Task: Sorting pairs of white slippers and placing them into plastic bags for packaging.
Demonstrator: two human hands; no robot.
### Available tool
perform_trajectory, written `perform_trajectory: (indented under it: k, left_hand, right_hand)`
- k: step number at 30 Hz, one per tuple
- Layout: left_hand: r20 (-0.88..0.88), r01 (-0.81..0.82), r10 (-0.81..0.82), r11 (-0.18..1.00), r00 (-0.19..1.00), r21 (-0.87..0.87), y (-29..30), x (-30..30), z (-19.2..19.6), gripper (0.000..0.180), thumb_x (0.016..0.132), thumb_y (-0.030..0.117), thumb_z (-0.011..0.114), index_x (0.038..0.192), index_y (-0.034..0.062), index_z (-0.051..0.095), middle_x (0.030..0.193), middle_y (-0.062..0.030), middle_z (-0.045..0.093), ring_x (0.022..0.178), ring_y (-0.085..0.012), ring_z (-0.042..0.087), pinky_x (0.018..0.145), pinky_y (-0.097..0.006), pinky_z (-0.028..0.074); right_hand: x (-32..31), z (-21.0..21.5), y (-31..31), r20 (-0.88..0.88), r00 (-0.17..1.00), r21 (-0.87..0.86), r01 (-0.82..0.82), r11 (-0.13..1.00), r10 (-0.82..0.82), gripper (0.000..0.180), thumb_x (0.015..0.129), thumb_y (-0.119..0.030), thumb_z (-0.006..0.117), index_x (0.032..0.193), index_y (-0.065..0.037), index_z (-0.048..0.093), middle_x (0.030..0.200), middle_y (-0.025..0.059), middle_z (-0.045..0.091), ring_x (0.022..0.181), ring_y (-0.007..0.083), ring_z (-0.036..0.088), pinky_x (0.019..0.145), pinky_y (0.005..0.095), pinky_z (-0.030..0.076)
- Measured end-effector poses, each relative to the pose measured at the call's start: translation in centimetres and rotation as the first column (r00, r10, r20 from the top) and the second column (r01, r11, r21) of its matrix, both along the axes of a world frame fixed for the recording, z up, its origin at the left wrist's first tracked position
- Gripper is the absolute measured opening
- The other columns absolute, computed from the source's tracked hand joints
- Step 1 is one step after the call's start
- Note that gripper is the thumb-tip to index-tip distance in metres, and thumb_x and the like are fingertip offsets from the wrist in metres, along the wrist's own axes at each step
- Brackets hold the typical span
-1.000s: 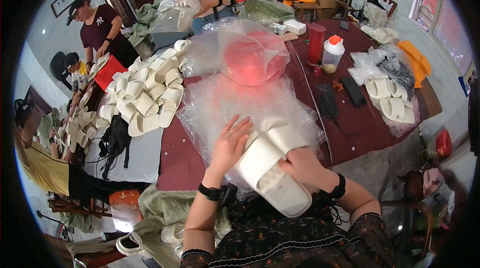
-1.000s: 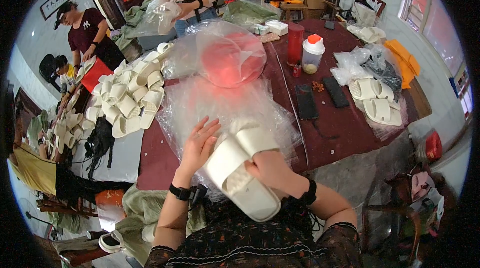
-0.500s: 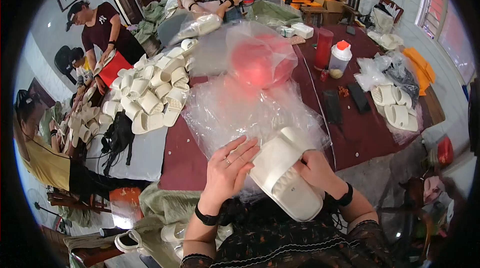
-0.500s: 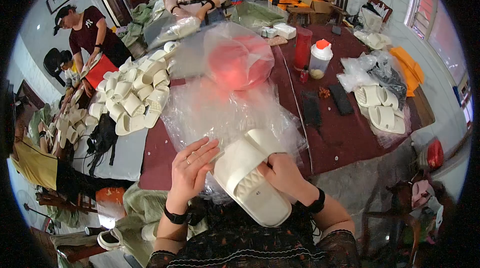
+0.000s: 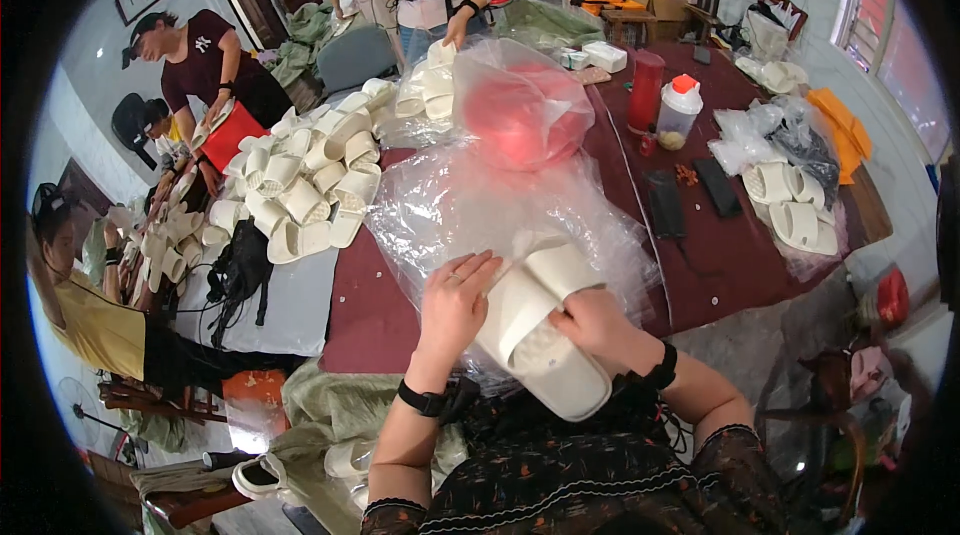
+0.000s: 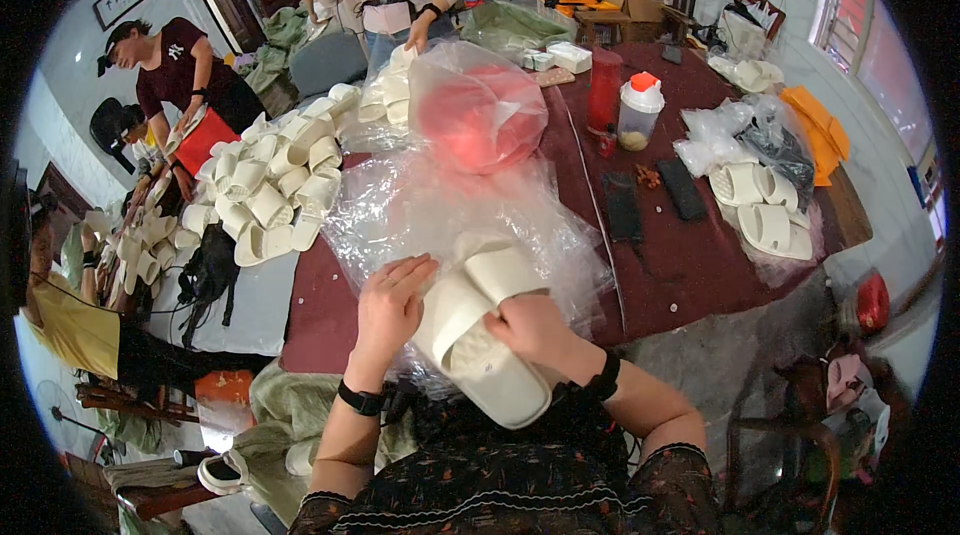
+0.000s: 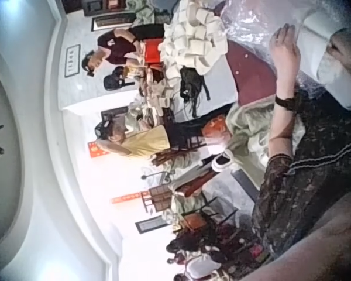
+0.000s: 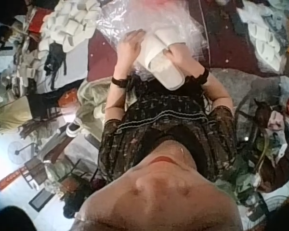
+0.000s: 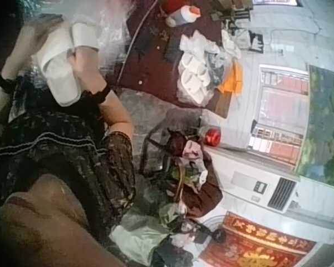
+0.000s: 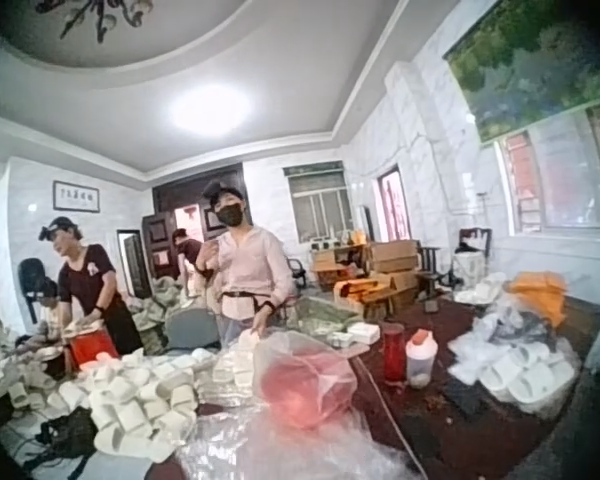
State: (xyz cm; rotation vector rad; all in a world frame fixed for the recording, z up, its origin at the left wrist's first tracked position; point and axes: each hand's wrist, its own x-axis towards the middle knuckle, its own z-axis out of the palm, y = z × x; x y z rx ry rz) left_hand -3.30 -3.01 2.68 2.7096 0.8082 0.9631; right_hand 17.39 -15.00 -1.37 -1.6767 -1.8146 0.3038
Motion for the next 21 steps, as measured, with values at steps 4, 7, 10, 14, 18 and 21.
perform_trajectory:
  k: [4, 7, 10, 14, 18, 21]
  left_hand:
    - [-0.028, -0.118, 0.120, 0.991, 0.992, 0.067, 0.6, -1.3, -0.1, 0.053, 0.072, -0.007, 0.058, 0.122, 0.0112, 0.067, 0.125, -0.0076, 0.067, 0.117, -0.0331, 0.059, 0.096, -0.047, 0.049]
    - [-0.106, -0.178, 0.175, 0.984, 0.979, -0.024, 0.7, -2.2, -1.5, 0.058, 0.074, -0.007, 0.060, 0.128, 0.0136, 0.063, 0.133, -0.0099, 0.062, 0.123, -0.0359, 0.055, 0.100, -0.049, 0.046]
    - [-0.121, -0.280, 0.271, 0.958, 0.955, -0.060, 0.4, -2.8, -2.1, 0.060, 0.075, -0.007, 0.061, 0.132, 0.0148, 0.060, 0.137, -0.0126, 0.059, 0.125, -0.0386, 0.053, 0.102, -0.047, 0.046]
    - [-0.031, -0.226, 0.225, 0.944, 0.974, -0.239, 0.6, -3.8, -2.8, 0.058, 0.077, -0.006, 0.060, 0.131, 0.0139, 0.059, 0.137, -0.0155, 0.058, 0.121, -0.0388, 0.055, 0.103, -0.048, 0.045]
    - [0.069, -0.042, 0.056, 0.981, 0.996, -0.190, 0.3, -3.1, -1.3, 0.058, 0.077, -0.005, 0.059, 0.132, 0.0112, 0.058, 0.123, -0.0180, 0.065, 0.114, -0.0381, 0.059, 0.097, -0.049, 0.048]
    - [-0.022, -0.109, 0.106, 0.976, 0.994, -0.188, -0.8, -1.6, 0.0, 0.049, 0.083, 0.012, 0.065, 0.132, 0.0092, 0.059, 0.113, -0.0190, 0.067, 0.102, -0.0389, 0.063, 0.089, -0.045, 0.051]
  right_hand:
    - [1.1, -0.3, 0.6, -0.060, 0.983, 0.038, 0.176, 0.984, -0.174, 0.041, 0.091, -0.029, 0.062, 0.065, 0.003, 0.064, 0.064, 0.0232, 0.062, 0.061, 0.0400, 0.064, 0.058, 0.0482, 0.049]
    - [0.7, 0.0, 0.8, -0.111, 0.974, -0.024, 0.196, 0.980, -0.197, 0.043, 0.091, -0.030, 0.061, 0.065, 0.004, 0.062, 0.063, 0.0256, 0.060, 0.062, 0.0412, 0.063, 0.059, 0.0487, 0.049]
    - [1.2, -0.4, 1.2, -0.134, 0.969, 0.039, 0.216, 0.976, -0.209, 0.045, 0.091, -0.031, 0.061, 0.064, 0.005, 0.062, 0.062, 0.0261, 0.060, 0.061, 0.0417, 0.063, 0.059, 0.0490, 0.049]
    - [0.6, -0.5, 1.2, -0.085, 0.973, 0.028, 0.219, 0.975, -0.216, 0.044, 0.091, -0.031, 0.061, 0.064, 0.004, 0.062, 0.062, 0.0253, 0.060, 0.058, 0.0420, 0.062, 0.058, 0.0490, 0.049]
    - [-0.5, -0.9, 1.0, 0.028, 0.982, 0.000, 0.186, 0.982, -0.186, 0.039, 0.091, -0.029, 0.061, 0.067, 0.002, 0.064, 0.061, 0.0228, 0.061, 0.056, 0.0396, 0.062, 0.056, 0.0476, 0.050]
    - [-1.3, -0.8, 0.8, 0.098, 0.986, -0.006, 0.133, 0.991, -0.132, 0.035, 0.090, -0.027, 0.061, 0.071, 0.002, 0.065, 0.062, 0.0194, 0.063, 0.056, 0.0369, 0.063, 0.056, 0.0469, 0.050]
